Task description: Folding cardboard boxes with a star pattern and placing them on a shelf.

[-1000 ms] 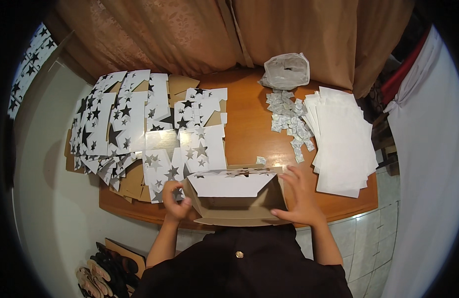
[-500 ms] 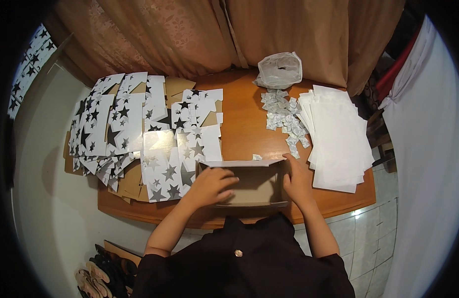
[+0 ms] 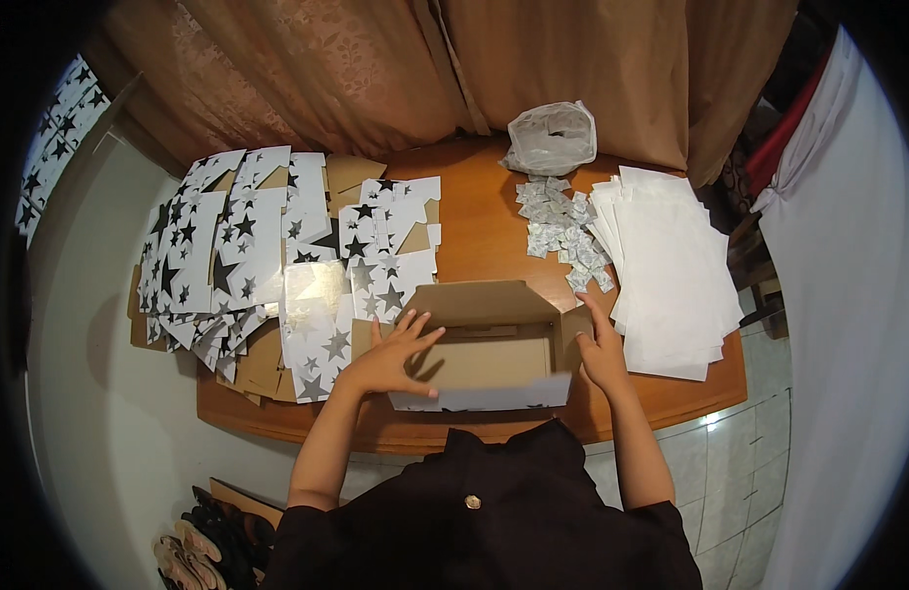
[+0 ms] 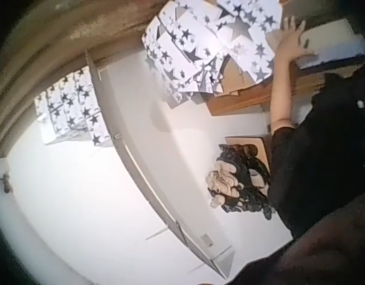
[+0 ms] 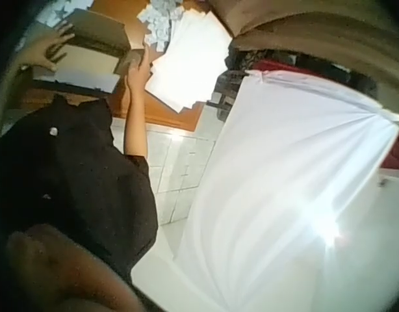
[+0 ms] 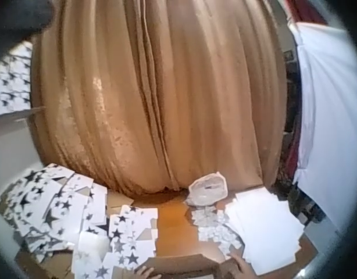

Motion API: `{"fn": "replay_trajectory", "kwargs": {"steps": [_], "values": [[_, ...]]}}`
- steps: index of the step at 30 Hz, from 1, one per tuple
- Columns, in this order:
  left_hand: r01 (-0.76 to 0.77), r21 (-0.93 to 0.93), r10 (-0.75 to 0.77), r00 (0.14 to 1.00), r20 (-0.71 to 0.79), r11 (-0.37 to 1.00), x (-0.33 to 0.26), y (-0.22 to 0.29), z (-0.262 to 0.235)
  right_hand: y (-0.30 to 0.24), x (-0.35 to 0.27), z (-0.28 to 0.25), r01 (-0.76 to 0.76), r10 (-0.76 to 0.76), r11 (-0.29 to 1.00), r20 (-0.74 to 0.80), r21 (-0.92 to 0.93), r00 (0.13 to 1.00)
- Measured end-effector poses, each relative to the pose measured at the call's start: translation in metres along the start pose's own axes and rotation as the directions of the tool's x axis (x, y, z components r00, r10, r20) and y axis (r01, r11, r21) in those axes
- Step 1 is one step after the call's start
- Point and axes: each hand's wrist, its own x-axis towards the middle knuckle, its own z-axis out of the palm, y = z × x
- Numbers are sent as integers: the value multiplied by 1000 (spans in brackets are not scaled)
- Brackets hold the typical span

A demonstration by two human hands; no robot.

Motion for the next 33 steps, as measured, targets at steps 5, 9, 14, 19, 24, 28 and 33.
{"fn": "replay_trajectory", "kwargs": {"steps": [5,9,14,19,24,28,33], "values": [[148,251,-120,985,-125,957,14,1,18,0,0,6,-28,22,998,98,60,995],[165,277,-120,977,-175,947,10,6,28,13,-10,27,150,-87,964,274,-218,958],[155,203,-29,857,-514,967,-11,26,27,23,-22,52,299,-212,821,226,-486,951],[221,-195,-266,364,-892,956,-38,10,40,13,-23,69,-10,-56,889,-130,-458,990],[-47,-498,-447,375,-812,866,-43,-10,53,14,-25,68,80,-147,825,-75,-560,986],[-71,-459,-305,658,-689,885,-36,-7,61,18,-25,67,151,-183,809,0,-569,983],[19,41,10,799,-601,999,-26,-1,74,21,-25,74,92,-132,763,-15,-640,991]]}}
